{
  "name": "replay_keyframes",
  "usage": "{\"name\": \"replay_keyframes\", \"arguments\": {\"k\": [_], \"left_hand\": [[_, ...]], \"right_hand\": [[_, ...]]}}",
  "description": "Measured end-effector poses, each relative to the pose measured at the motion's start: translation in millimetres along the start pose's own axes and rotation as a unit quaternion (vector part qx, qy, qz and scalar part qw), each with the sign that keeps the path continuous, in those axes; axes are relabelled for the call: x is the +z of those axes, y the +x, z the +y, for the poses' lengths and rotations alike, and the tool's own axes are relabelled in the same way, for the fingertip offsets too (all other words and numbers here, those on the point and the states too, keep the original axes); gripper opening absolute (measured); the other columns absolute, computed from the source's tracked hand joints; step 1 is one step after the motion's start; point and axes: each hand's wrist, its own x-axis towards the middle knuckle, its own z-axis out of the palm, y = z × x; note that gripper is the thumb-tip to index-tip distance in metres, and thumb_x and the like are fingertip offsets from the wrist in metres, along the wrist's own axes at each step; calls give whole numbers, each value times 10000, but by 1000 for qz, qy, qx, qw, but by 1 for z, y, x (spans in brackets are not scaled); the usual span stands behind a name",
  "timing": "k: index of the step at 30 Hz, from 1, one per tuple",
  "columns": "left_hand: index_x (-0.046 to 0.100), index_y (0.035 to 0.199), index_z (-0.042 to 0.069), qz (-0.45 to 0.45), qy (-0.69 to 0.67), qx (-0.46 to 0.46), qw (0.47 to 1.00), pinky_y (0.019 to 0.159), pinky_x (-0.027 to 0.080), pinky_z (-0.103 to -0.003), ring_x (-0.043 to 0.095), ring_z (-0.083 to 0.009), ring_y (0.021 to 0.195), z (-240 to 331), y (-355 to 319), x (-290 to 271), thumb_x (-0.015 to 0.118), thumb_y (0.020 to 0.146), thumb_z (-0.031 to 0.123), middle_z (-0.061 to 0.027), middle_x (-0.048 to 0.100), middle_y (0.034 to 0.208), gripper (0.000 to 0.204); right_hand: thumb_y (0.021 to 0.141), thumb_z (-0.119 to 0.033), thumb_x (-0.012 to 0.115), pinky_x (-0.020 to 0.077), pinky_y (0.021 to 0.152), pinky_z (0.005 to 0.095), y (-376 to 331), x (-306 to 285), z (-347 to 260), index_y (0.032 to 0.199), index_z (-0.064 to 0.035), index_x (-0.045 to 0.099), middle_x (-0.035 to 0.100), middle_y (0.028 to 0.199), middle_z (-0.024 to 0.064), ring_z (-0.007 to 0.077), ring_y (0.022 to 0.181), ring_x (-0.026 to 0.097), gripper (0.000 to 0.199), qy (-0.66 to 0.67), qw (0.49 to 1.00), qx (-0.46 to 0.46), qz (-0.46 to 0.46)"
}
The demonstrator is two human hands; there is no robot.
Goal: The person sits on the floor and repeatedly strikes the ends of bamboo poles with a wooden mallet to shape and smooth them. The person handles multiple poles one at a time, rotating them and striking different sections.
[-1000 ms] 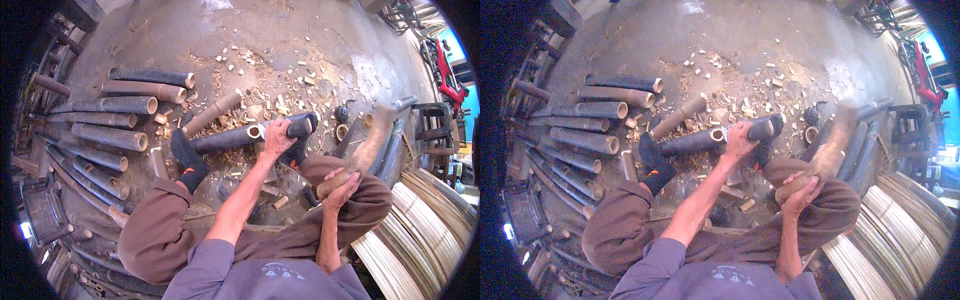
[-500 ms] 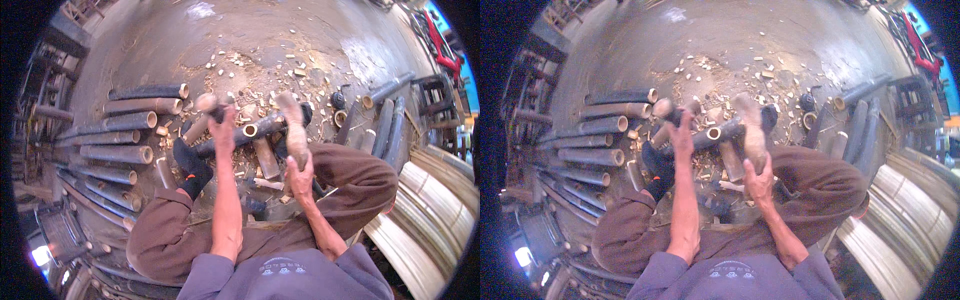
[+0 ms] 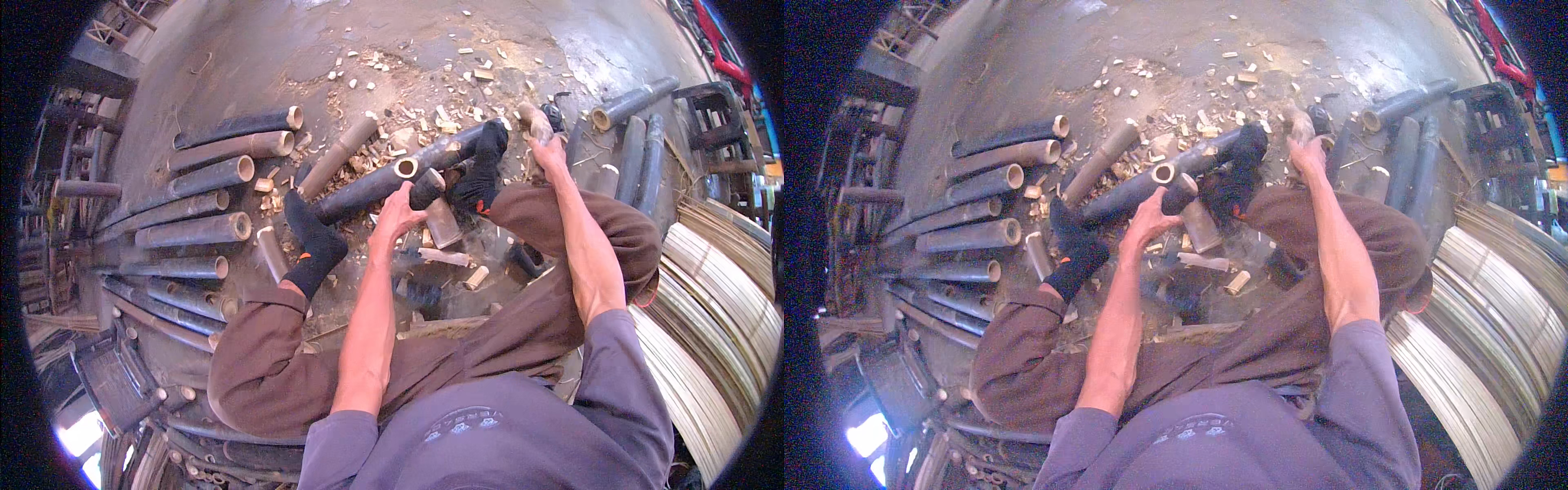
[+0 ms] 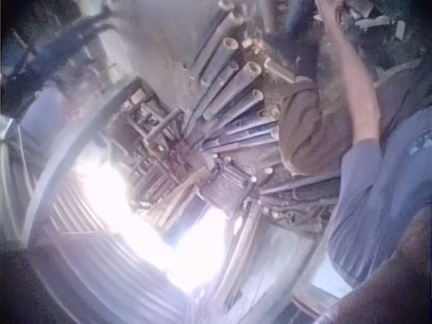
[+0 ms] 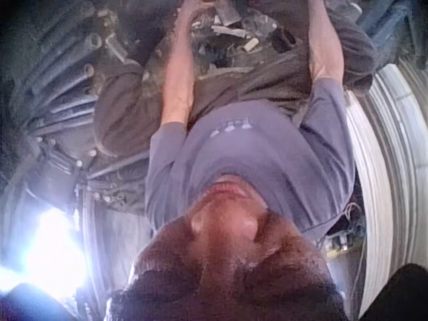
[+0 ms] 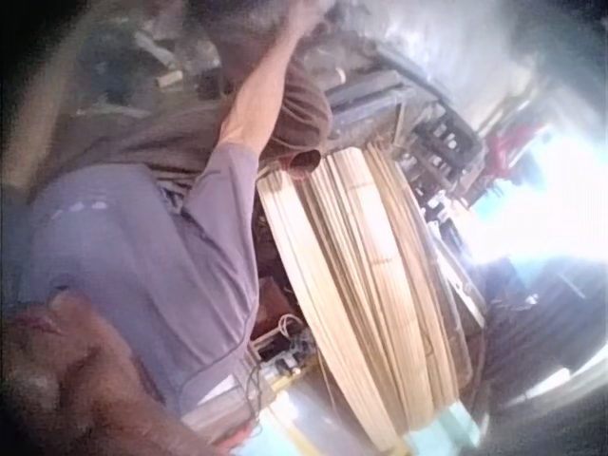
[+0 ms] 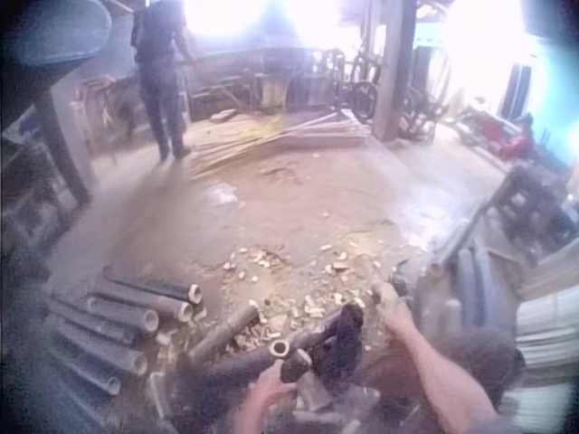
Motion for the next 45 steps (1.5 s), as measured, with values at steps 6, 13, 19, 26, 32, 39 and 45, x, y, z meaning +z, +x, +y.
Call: {"name": "replay_keyframes", "arguments": {"k": [6,13,19,26,32,39,45], "left_hand": [[512,1160,-8,-14,21,-87,996,889,488,-466,603,-419,1048,-5,-12,-17,818,616,289,-284,629,1079,692],[525,1176,-56,18,113,-108,988,915,480,-449,592,-410,1067,-18,-18,-28,835,598,343,-287,619,1106,767],[597,1085,-41,-21,85,-155,984,858,509,-452,630,-406,989,-44,-48,-20,860,553,327,-277,652,1028,699],[661,960,-15,-143,188,-175,956,842,528,-433,660,-385,947,-71,-90,4,882,547,268,-242,682,959,548],[672,939,-8,-136,192,-198,952,815,526,-466,664,-384,935,-40,-76,8,845,626,273,-235,683,984,455],[620,1048,-11,-39,-94,-205,974,706,519,-420,663,-328,763,-4,-3,-39,606,842,523,-177,680,859,573],[670,914,-82,-130,-312,-186,923,638,488,-367,621,-220,686,50,-4,-23,519,836,703,-141,653,767,803]], "right_hand": [[869,-154,543,485,786,433,-100,35,-12,1042,-19,597,614,967,170,319,870,599,226,-44,893,-446,32],[878,-404,581,550,686,429,-328,125,0,1009,-15,588,582,1093,193,349,893,644,411,-145,778,-539,-287],[825,-274,617,548,601,409,-343,133,3,979,12,609,581,968,169,353,788,629,324,-237,738,-543,-323],[923,-345,520,502,868,477,-271,-56,-71,1182,65,550,625,1121,282,371,1045,630,486,-222,721,-325,-570],[873,-203,635,532,763,352,-227,-44,-49,1436,-69,299,655,966,127,209,857,647,669,306,854,-151,-393],[834,-104,644,511,495,294,-247,1,-100,1302,-100,379,585,783,54,153,560,569,539,532,762,44,-366],[870,-217,671,544,610,335,-248,93,-77,1393,-100,337,604,1017,86,181,772,636,632,530,773,101,-333]]}}
